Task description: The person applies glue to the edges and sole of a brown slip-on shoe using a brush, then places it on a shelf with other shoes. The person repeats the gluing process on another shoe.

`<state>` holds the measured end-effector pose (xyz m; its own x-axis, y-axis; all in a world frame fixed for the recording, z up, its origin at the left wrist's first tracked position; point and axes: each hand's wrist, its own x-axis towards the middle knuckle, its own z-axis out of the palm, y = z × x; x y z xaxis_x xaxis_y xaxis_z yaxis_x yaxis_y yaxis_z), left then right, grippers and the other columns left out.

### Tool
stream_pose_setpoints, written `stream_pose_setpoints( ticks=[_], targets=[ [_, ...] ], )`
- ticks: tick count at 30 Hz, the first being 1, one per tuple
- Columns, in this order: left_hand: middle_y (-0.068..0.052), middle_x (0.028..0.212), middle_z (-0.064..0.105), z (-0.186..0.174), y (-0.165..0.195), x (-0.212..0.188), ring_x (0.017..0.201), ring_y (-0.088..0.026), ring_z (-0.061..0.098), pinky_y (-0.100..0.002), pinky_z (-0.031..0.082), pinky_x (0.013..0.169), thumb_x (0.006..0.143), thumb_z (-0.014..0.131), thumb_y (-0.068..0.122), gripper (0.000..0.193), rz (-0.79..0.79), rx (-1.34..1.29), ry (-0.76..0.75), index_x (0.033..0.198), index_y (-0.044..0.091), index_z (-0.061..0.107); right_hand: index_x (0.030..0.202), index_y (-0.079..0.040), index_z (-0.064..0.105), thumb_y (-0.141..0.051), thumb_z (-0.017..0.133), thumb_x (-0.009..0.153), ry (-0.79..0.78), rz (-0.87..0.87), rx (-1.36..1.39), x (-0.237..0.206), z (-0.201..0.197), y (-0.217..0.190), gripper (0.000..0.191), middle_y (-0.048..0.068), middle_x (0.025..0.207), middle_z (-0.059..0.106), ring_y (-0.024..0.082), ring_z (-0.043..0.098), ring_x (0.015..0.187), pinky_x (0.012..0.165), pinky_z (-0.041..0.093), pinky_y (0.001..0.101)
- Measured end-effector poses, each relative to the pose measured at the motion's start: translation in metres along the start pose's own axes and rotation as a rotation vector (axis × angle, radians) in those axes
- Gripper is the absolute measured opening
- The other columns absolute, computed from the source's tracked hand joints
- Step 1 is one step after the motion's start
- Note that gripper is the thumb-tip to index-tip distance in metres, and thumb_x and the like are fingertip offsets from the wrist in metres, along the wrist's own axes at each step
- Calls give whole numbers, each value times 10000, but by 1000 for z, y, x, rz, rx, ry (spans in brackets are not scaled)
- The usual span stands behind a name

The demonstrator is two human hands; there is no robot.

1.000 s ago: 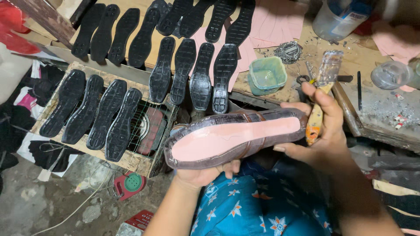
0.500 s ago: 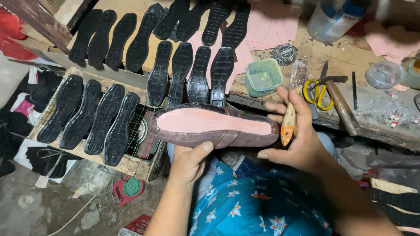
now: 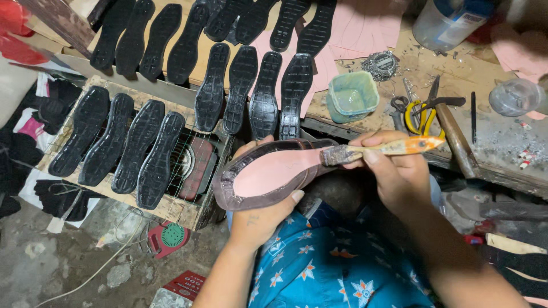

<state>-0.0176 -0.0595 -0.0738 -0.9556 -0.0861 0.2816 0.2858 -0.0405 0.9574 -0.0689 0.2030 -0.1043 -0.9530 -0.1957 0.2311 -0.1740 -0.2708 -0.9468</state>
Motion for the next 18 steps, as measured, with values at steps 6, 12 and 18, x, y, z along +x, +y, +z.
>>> stream_pose_setpoints(
  ticks=[6, 12, 18],
  targets=[
    [-149, 1380, 623, 13, 4, -3, 1278, -238, 651, -377, 528, 1120, 752, 824, 42, 862, 8, 98, 21, 1490, -18, 383, 1197, 12, 504, 45, 527, 1033, 98, 65, -25, 4, 24, 1, 169, 253, 1212, 668, 289, 703, 1027, 921, 606, 401],
    [-166, 1424, 555, 25, -1, -4, 1402, -307, 511, -407, 381, 1213, 729, 813, 0, 699, 129, 346, -45, 1376, 5, 550, 1221, 16, 505, 31, 486, 1054, 74, 38, 181, -3, 43, -1, 169, 288, 1204, 664, 344, 711, 1084, 925, 626, 462],
    [-87, 1340, 626, 31, -8, 0, 1371, -307, 524, -398, 387, 1222, 737, 830, 17, 529, 218, 569, -86, 1241, 87, 687, 1203, 9, 528, 6, 525, 1018, -53, 100, 405, -5, 51, -8, 186, 319, 1230, 647, 409, 696, 1121, 932, 621, 524]
  ],
)
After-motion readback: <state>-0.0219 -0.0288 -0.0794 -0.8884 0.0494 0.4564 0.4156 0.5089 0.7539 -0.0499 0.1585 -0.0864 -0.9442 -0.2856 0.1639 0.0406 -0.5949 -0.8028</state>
